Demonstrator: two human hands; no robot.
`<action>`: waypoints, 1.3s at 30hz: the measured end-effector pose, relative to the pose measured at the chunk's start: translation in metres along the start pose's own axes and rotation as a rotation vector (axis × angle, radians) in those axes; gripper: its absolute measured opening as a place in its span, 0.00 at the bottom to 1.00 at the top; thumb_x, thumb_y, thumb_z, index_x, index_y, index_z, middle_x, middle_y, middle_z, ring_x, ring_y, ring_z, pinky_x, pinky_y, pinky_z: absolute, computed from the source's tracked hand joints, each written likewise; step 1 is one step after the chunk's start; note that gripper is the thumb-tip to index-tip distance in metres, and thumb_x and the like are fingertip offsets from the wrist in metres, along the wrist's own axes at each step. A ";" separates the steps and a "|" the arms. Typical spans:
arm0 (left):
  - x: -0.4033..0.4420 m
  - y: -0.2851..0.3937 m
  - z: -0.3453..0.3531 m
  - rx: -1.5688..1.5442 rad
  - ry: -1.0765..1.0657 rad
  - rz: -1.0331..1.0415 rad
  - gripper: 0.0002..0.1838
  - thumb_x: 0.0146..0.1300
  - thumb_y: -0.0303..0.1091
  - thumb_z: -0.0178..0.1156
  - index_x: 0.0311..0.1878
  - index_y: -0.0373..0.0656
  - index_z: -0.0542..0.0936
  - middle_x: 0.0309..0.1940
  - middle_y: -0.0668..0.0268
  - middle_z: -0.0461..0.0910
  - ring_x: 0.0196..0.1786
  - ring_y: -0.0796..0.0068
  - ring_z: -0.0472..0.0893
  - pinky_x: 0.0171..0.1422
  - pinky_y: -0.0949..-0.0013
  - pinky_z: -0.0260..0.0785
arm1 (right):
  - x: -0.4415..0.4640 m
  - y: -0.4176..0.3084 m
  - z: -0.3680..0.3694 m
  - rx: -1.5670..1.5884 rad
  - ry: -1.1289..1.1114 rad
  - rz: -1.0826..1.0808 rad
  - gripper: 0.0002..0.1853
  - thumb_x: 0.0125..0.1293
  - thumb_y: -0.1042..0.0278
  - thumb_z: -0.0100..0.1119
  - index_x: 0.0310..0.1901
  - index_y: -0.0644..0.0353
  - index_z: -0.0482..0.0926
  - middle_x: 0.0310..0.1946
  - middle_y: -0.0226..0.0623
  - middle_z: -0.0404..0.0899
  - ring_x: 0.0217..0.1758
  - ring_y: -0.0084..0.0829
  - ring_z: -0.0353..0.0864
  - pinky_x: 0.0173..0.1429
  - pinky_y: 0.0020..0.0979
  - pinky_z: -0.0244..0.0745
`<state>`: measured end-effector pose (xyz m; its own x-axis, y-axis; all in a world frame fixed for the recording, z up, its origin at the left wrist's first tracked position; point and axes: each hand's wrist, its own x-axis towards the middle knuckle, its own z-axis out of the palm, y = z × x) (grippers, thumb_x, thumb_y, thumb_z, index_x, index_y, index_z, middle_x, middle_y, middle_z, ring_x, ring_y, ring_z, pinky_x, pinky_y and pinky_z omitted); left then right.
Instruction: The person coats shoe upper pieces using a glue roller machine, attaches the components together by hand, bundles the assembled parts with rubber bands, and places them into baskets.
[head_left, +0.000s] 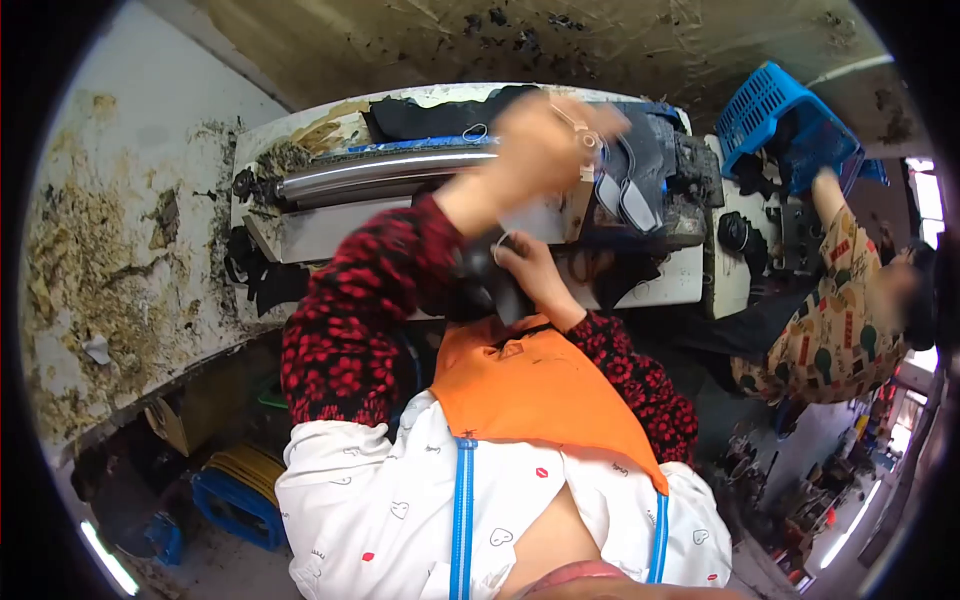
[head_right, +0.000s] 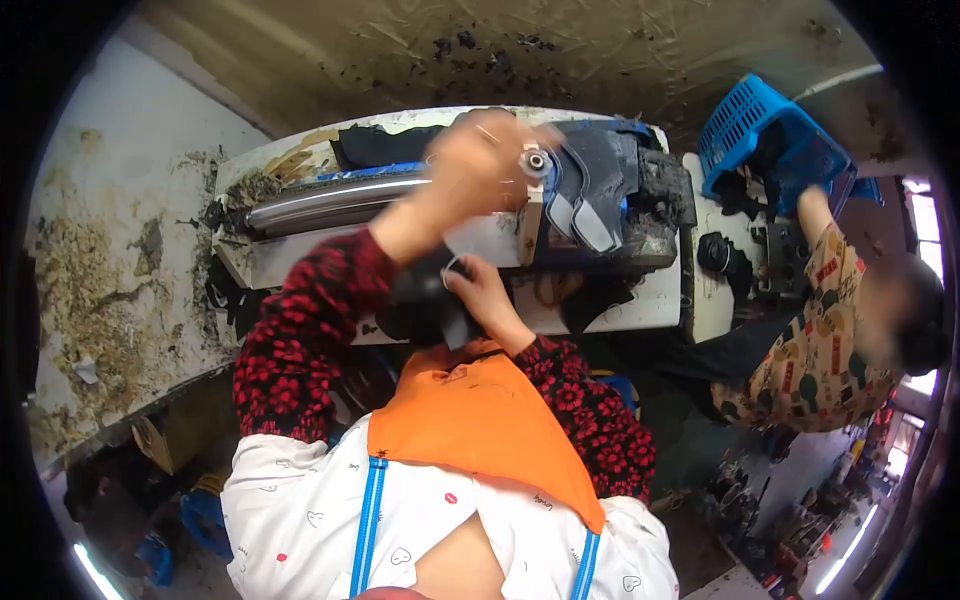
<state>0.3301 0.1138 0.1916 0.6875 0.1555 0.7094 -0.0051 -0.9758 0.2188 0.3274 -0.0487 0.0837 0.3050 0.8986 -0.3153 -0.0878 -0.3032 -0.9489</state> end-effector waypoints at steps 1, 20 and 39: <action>-0.007 -0.039 -0.015 -0.028 -0.149 -0.223 0.24 0.57 0.40 0.63 0.58 0.52 0.76 0.46 0.63 0.80 0.43 0.63 0.79 0.45 0.65 0.72 | -0.002 -0.009 0.004 0.048 0.028 0.045 0.15 0.63 0.69 0.60 0.49 0.68 0.78 0.35 0.34 0.82 0.37 0.23 0.77 0.44 0.25 0.73; -0.067 -0.182 -0.016 -0.452 -0.558 -0.346 0.14 0.50 0.23 0.56 0.41 0.45 0.82 0.45 0.64 0.80 0.44 0.57 0.78 0.47 0.63 0.71 | 0.027 -0.038 0.013 -0.176 0.192 -0.132 0.19 0.58 0.72 0.62 0.52 0.67 0.79 0.43 0.37 0.83 0.42 0.28 0.78 0.49 0.24 0.72; -0.062 -0.133 -0.041 -0.031 -0.365 -0.417 0.10 0.54 0.36 0.64 0.33 0.39 0.81 0.33 0.64 0.73 0.34 0.63 0.76 0.40 0.64 0.69 | 0.007 0.065 -0.037 -0.914 -0.385 -0.242 0.23 0.59 0.65 0.53 0.57 0.61 0.74 0.41 0.48 0.82 0.43 0.54 0.79 0.47 0.42 0.74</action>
<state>0.2583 0.2399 0.1465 0.8428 0.4589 0.2811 0.3041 -0.8371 0.4548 0.3586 -0.0737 0.0204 -0.1215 0.9599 -0.2528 0.7424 -0.0811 -0.6650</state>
